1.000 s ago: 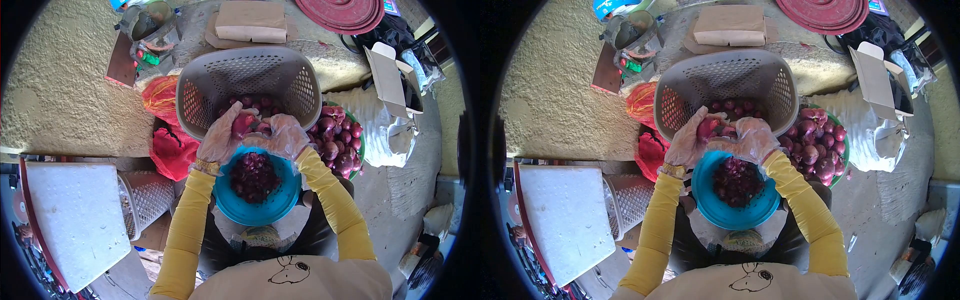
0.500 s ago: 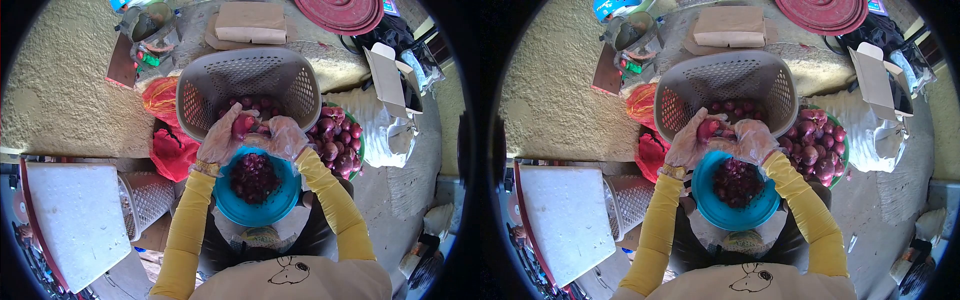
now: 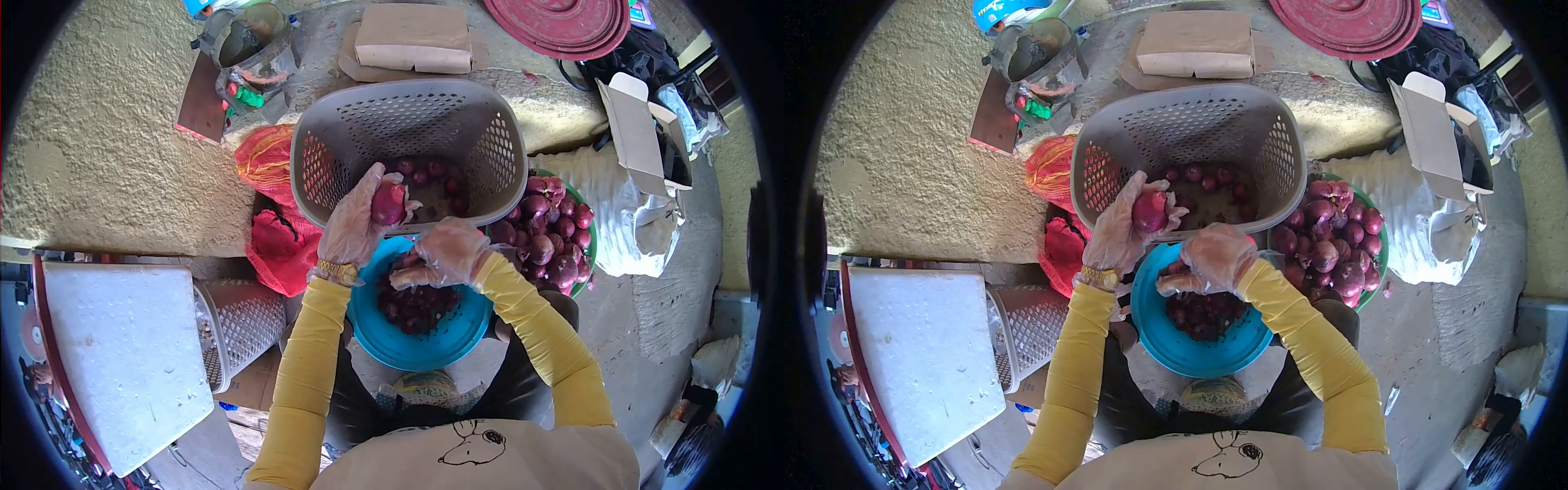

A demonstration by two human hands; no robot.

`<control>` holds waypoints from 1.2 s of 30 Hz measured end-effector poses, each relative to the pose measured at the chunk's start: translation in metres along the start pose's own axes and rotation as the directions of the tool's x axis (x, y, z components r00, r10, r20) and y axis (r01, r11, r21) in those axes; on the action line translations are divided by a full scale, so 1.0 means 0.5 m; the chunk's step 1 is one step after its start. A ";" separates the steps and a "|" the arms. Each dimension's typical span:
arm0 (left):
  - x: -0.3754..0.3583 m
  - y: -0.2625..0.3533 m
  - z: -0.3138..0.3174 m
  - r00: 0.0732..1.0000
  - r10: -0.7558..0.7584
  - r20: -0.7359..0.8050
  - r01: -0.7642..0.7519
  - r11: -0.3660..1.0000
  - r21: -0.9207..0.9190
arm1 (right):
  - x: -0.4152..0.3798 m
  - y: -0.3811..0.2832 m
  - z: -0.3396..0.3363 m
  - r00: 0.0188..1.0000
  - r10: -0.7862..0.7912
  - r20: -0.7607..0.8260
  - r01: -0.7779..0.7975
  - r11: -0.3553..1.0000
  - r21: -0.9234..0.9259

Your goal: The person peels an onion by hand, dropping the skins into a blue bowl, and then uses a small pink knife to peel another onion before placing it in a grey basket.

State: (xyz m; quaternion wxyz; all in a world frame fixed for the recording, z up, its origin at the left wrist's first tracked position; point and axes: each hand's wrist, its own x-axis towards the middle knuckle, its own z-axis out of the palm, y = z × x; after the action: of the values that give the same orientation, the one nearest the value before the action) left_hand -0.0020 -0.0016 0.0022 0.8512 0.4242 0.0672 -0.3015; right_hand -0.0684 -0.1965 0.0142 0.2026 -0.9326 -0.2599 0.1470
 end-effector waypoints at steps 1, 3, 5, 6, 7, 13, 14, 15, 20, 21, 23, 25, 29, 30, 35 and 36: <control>0.000 0.000 0.000 1.000 -0.001 0.000 0.001 1.000 0.000 | -0.002 -0.006 0.008 0.999 0.024 0.042 -0.022 0.999 -0.038; 0.000 0.001 0.000 1.000 -0.004 0.031 0.005 0.999 -0.032 | -0.006 -0.009 0.031 0.995 0.062 0.075 -0.053 0.991 -0.121; 0.000 -0.004 0.002 1.000 0.007 0.030 -0.005 0.998 -0.065 | -0.003 -0.007 0.047 0.992 0.084 0.095 -0.072 0.990 -0.122; -0.001 -0.005 0.005 0.999 0.018 0.029 -0.015 0.995 -0.099 | -0.001 -0.007 0.053 0.988 0.104 0.115 -0.090 0.988 -0.123; -0.002 -0.005 0.008 0.999 0.019 0.028 -0.016 0.995 -0.100 | 0.001 -0.006 0.060 0.988 0.103 0.116 -0.089 0.988 -0.124; 0.011 -0.006 -0.009 0.996 -0.020 0.084 0.039 0.972 -0.232 | -0.001 -0.004 0.063 0.995 0.087 0.042 -0.083 0.993 -0.089; 0.012 -0.009 -0.010 0.997 -0.020 0.074 0.035 0.978 -0.205 | -0.001 0.001 0.066 0.997 0.061 0.039 -0.058 0.995 -0.080; 0.011 -0.010 -0.008 0.998 -0.020 0.063 0.031 0.983 -0.178 | 0.001 0.001 0.061 0.999 0.035 0.036 -0.033 0.997 -0.072; 0.006 -0.024 -0.017 0.954 0.262 0.147 -0.297 0.895 0.333 | 0.001 -0.018 -0.019 0.991 0.078 0.106 -0.079 0.997 0.004; 0.008 -0.027 -0.021 0.889 0.395 0.231 -0.448 0.650 0.614 | 0.001 -0.013 -0.028 0.993 0.078 0.089 -0.086 0.993 0.083; 0.012 -0.028 -0.031 0.899 0.372 0.230 -0.430 0.657 0.619 | -0.001 -0.008 -0.045 0.993 0.120 0.008 -0.120 0.978 0.169; 0.014 -0.028 -0.030 0.909 0.349 0.230 -0.413 0.664 0.624 | -0.001 0.005 -0.046 0.973 0.192 -0.125 -0.148 0.944 0.296; 0.018 -0.030 -0.016 0.935 0.304 0.185 -0.353 0.730 0.585 | 0.001 0.011 -0.028 0.905 0.308 -0.292 -0.129 0.855 0.502; 0.017 -0.026 -0.010 0.952 0.258 0.163 -0.305 0.781 0.546 | 0.000 0.009 -0.037 0.901 0.354 -0.250 -0.198 0.850 0.489; 0.011 -0.019 -0.006 0.946 0.234 0.223 -0.318 0.796 0.515 | 0.003 0.014 -0.024 0.877 0.386 -0.285 -0.218 0.850 0.480; 0.012 -0.018 -0.003 0.937 0.260 0.233 -0.348 0.750 0.563 | 0.002 0.008 -0.033 0.881 0.393 -0.265 -0.240 0.852 0.465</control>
State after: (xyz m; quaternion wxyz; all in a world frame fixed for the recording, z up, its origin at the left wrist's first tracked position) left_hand -0.0021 -0.0073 -0.0072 0.7145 0.6529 -0.1607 -0.1933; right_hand -0.0598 -0.2040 0.0266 0.4131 -0.9082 -0.0222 0.0627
